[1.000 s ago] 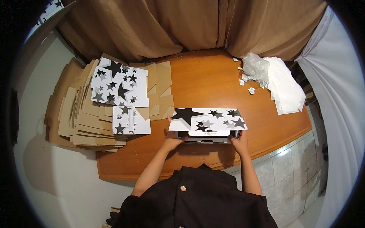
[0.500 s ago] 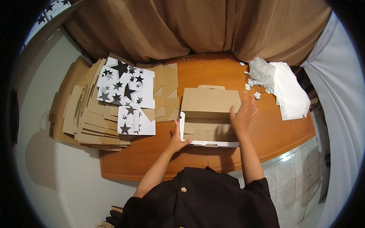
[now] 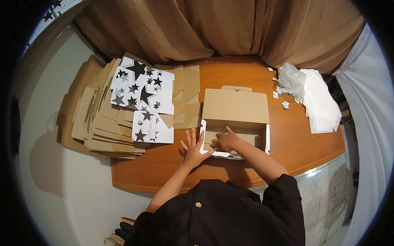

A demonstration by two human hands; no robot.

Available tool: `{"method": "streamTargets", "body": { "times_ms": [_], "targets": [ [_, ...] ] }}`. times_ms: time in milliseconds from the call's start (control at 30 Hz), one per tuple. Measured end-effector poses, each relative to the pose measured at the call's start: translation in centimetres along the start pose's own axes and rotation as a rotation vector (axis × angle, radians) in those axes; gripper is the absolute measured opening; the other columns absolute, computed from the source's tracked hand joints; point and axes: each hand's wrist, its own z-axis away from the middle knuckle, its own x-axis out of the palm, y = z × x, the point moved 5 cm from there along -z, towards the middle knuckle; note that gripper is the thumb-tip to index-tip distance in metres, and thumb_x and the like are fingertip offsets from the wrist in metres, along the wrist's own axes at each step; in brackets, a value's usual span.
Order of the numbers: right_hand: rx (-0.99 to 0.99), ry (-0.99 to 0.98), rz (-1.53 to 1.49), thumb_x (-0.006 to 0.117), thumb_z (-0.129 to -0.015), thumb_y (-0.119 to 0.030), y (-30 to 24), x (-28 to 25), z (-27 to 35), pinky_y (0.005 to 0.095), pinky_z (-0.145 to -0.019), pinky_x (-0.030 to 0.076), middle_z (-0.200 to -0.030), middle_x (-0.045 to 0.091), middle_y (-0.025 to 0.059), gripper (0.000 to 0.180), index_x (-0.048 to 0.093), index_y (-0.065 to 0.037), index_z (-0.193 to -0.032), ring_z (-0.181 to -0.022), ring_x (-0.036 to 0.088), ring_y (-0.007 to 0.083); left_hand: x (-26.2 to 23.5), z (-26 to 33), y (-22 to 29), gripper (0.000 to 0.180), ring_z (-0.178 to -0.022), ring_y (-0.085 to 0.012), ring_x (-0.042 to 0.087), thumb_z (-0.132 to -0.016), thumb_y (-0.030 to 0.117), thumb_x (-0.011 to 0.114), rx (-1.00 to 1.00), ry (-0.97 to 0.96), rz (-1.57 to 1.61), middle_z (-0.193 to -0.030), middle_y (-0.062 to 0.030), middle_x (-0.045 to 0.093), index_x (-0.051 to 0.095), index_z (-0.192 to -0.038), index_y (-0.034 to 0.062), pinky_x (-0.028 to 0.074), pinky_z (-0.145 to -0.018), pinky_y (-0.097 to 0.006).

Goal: Assembling cardboard shoe boxes with a star pattern and placing them on a shelf.

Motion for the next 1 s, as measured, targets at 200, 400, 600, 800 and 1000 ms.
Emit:
{"method": "streamTargets", "body": {
  "times_ms": [200,400,600,800,1000],
  "targets": [
    [0.017,0.197,-0.144,0.041,-0.09,-0.04,-0.4,0.9,-1.0,0.0593,-0.104,0.021,-0.139,0.04,-0.0009,0.044,0.043,-0.029,-0.133,-0.131,0.031,0.0278,0.0,-0.2,0.1,0.092,-0.137,-0.0412,-0.01,-0.072,0.052,0.066,0.036,-0.035,0.022,-0.151,-0.0191,-0.002,0.021,-0.145,0.0162,-0.008,-0.095,-0.068],
    [0.114,0.139,-0.504,0.038,-0.092,-0.043,1.3,1.3,0.1,0.0487,-0.106,0.026,-0.141,0.038,0.0044,0.048,0.041,-0.021,-0.135,-0.132,0.03,0.0346,-0.2,-0.1,0.2,0.09,-0.138,-0.0407,-0.007,-0.075,0.052,0.064,0.036,-0.017,0.016,-0.15,-0.0203,0.002,0.021,-0.144,0.0134,-0.006,-0.095,-0.07],
    [0.787,-0.053,-0.74,0.049,-0.083,-0.056,6.5,7.3,5.3,0.0446,-0.105,0.029,-0.144,0.022,0.0252,0.085,0.018,-0.005,-0.143,-0.132,0.029,0.0363,0.0,0.0,0.0,0.088,-0.138,-0.0399,-0.006,-0.076,0.049,0.063,0.035,-0.03,0.048,-0.151,-0.0196,0.003,0.022,-0.144,0.0128,-0.007,-0.097,-0.068],
    [1.076,-0.207,-0.777,0.054,-0.074,-0.067,3.5,7.3,5.6,0.0538,-0.105,0.021,-0.147,-0.017,0.0221,0.112,-0.012,-0.008,-0.143,-0.136,0.008,0.0441,0.0,-0.2,0.4,0.089,-0.138,-0.0397,-0.004,-0.074,0.045,0.066,0.061,-0.035,0.034,-0.15,-0.02,0.003,0.022,-0.144,0.0126,-0.005,-0.099,-0.066],
    [1.072,0.139,-0.986,0.048,-0.079,-0.066,4.9,6.9,5.5,0.0501,-0.105,0.024,-0.148,0.0,0.0268,0.101,0.005,-0.001,-0.144,-0.134,0.015,0.0446,0.2,-0.2,0.5,0.086,-0.138,-0.0387,0.002,-0.072,0.039,0.069,0.069,0.032,0.073,-0.15,-0.0208,0.008,0.027,-0.142,0.0118,-0.001,-0.1,-0.064]
  ]
}}
